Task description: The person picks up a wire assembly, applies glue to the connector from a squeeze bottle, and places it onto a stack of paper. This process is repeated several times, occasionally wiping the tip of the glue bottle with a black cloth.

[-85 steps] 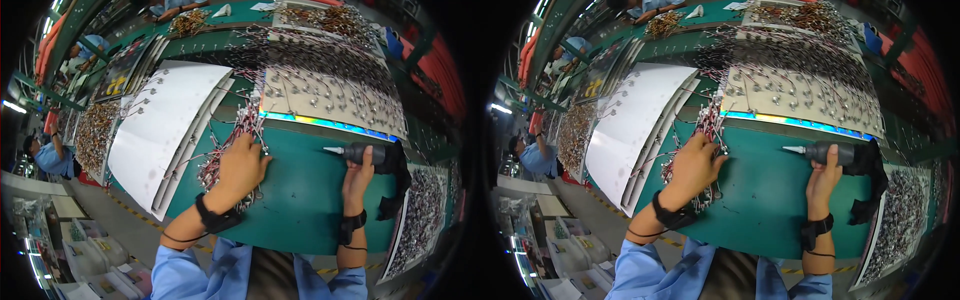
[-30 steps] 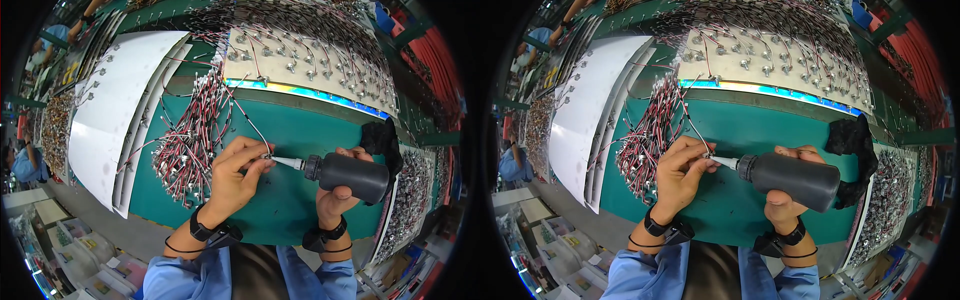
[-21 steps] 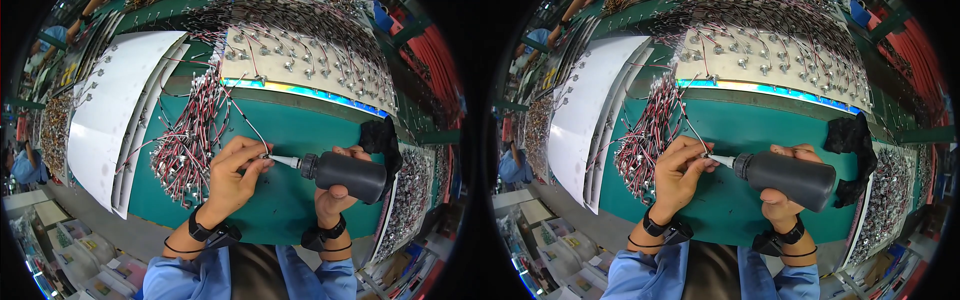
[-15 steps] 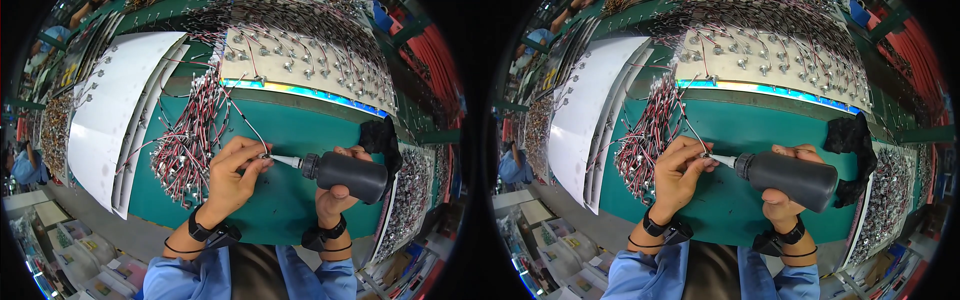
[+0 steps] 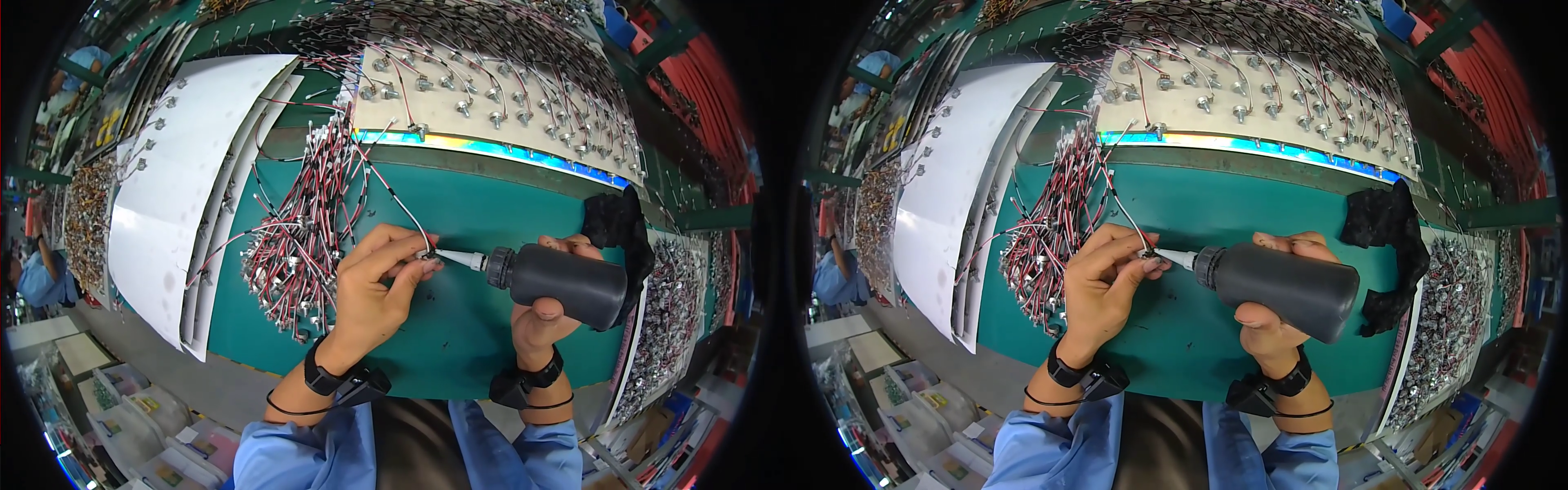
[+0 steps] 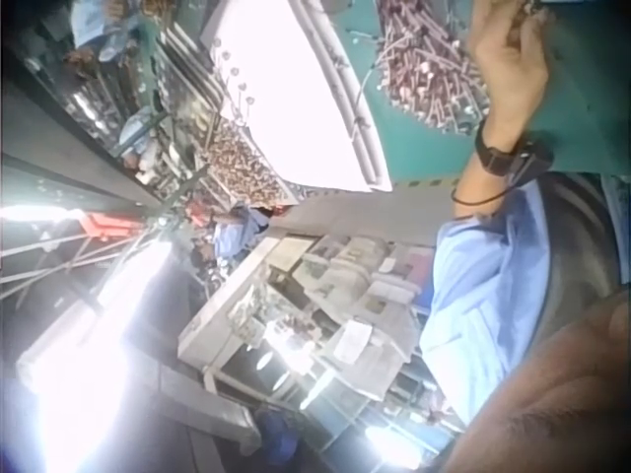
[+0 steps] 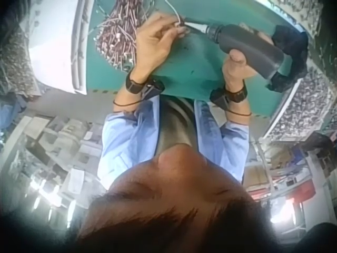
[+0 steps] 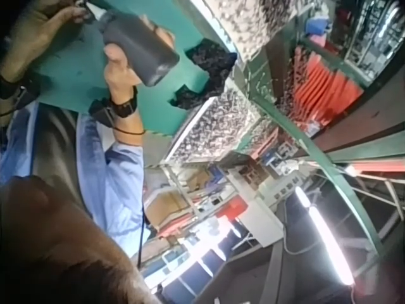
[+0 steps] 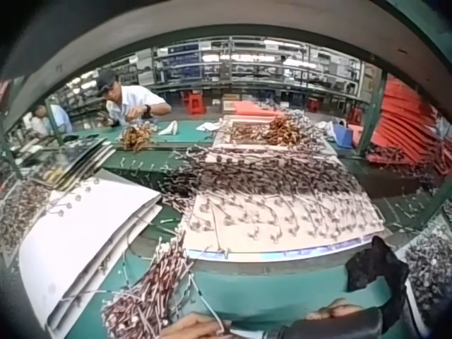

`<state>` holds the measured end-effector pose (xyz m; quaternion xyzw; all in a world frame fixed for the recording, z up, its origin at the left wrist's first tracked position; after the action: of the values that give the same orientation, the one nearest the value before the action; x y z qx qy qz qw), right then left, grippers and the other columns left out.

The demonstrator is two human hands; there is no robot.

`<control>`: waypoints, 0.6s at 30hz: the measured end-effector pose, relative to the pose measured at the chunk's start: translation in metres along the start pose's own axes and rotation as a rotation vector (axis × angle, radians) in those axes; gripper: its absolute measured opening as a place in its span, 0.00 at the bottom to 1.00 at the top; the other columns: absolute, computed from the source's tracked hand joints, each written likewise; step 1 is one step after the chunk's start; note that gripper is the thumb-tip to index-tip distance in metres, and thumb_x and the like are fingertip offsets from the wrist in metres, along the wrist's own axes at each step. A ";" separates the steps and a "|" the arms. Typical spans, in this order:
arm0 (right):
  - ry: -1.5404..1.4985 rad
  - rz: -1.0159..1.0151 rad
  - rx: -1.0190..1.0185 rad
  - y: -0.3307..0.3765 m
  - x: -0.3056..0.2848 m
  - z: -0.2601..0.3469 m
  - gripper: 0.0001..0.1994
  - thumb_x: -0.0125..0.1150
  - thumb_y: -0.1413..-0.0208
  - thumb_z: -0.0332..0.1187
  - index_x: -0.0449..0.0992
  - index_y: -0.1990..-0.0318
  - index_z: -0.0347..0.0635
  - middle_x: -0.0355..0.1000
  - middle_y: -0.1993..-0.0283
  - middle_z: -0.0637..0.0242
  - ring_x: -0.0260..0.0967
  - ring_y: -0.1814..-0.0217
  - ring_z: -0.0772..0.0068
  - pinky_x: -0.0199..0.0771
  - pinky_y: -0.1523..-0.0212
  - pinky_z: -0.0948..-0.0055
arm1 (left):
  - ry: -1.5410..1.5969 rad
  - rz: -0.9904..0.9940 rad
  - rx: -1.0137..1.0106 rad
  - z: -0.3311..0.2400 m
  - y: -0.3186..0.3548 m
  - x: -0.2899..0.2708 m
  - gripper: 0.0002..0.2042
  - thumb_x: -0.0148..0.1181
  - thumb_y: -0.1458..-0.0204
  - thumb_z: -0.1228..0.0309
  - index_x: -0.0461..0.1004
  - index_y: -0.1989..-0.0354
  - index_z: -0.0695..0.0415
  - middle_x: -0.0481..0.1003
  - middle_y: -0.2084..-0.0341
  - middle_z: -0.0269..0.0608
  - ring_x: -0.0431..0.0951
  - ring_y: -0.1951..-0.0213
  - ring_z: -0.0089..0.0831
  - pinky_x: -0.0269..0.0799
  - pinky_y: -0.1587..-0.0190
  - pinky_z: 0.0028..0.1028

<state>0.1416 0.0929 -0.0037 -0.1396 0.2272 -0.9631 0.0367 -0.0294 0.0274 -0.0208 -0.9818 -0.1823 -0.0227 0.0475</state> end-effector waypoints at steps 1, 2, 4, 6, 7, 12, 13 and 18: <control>0.004 -0.004 0.004 0.000 -0.001 0.000 0.39 0.70 0.66 0.49 0.57 0.51 0.36 0.65 0.60 0.58 0.64 0.57 0.67 0.68 0.54 0.68 | -0.001 0.000 0.001 0.000 0.000 0.000 0.09 0.50 0.55 0.89 0.70 0.64 0.71 0.70 0.65 0.45 0.77 0.67 0.28 0.75 0.64 0.19; 0.007 -0.008 0.007 0.000 -0.001 0.000 0.39 0.70 0.67 0.49 0.57 0.51 0.36 0.64 0.60 0.58 0.64 0.57 0.67 0.68 0.54 0.68 | -0.004 0.005 0.000 0.000 0.000 -0.001 0.09 0.50 0.55 0.89 0.70 0.64 0.71 0.70 0.65 0.45 0.77 0.67 0.28 0.75 0.64 0.18; 0.018 0.004 0.021 0.002 -0.003 0.001 0.39 0.70 0.66 0.50 0.57 0.50 0.36 0.62 0.58 0.60 0.64 0.55 0.67 0.67 0.52 0.69 | -0.010 0.015 -0.003 0.000 0.001 -0.001 0.09 0.50 0.55 0.89 0.70 0.64 0.71 0.70 0.64 0.45 0.77 0.67 0.28 0.75 0.64 0.18; 0.044 0.026 0.047 0.002 -0.004 0.001 0.40 0.68 0.65 0.52 0.57 0.48 0.37 0.57 0.54 0.63 0.63 0.52 0.67 0.64 0.49 0.69 | 0.001 0.012 -0.005 0.001 0.001 0.000 0.09 0.50 0.55 0.89 0.70 0.64 0.71 0.70 0.65 0.44 0.77 0.67 0.28 0.75 0.65 0.18; 0.044 0.026 0.047 0.002 -0.003 0.001 0.40 0.68 0.65 0.52 0.57 0.48 0.37 0.57 0.54 0.63 0.63 0.52 0.67 0.64 0.49 0.69 | 0.012 0.010 -0.007 0.001 0.001 0.000 0.09 0.50 0.55 0.89 0.70 0.64 0.71 0.69 0.65 0.44 0.77 0.66 0.28 0.75 0.65 0.18; 0.026 0.000 0.060 0.001 -0.002 0.000 0.40 0.69 0.66 0.51 0.57 0.49 0.37 0.58 0.54 0.62 0.64 0.54 0.67 0.66 0.51 0.69 | 0.049 0.016 -0.040 0.001 0.000 0.001 0.09 0.49 0.54 0.88 0.70 0.63 0.70 0.70 0.65 0.44 0.77 0.66 0.28 0.75 0.65 0.18; 0.017 -0.019 0.057 0.000 -0.001 0.000 0.40 0.70 0.67 0.50 0.57 0.50 0.36 0.59 0.55 0.60 0.65 0.55 0.66 0.67 0.52 0.68 | 0.049 0.019 -0.038 0.001 0.000 0.001 0.09 0.49 0.54 0.88 0.70 0.63 0.70 0.70 0.65 0.44 0.77 0.66 0.28 0.75 0.65 0.18; 0.044 0.002 0.034 -0.005 -0.003 -0.011 0.38 0.68 0.62 0.49 0.57 0.49 0.36 0.61 0.54 0.61 0.65 0.53 0.66 0.65 0.50 0.69 | 0.135 0.044 -0.055 0.002 -0.002 0.000 0.11 0.49 0.52 0.87 0.67 0.59 0.71 0.69 0.64 0.46 0.77 0.67 0.32 0.74 0.64 0.22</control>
<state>0.1418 0.1021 -0.0116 -0.1177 0.2119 -0.9695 0.0353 -0.0304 0.0298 -0.0228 -0.9827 -0.1566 -0.0928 0.0330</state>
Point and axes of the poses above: each hand's wrist, its own y-axis away from the middle knuckle, its own x-axis out of the palm, z = x × y, the point moved 4 cm from there along -y, towards the middle knuckle
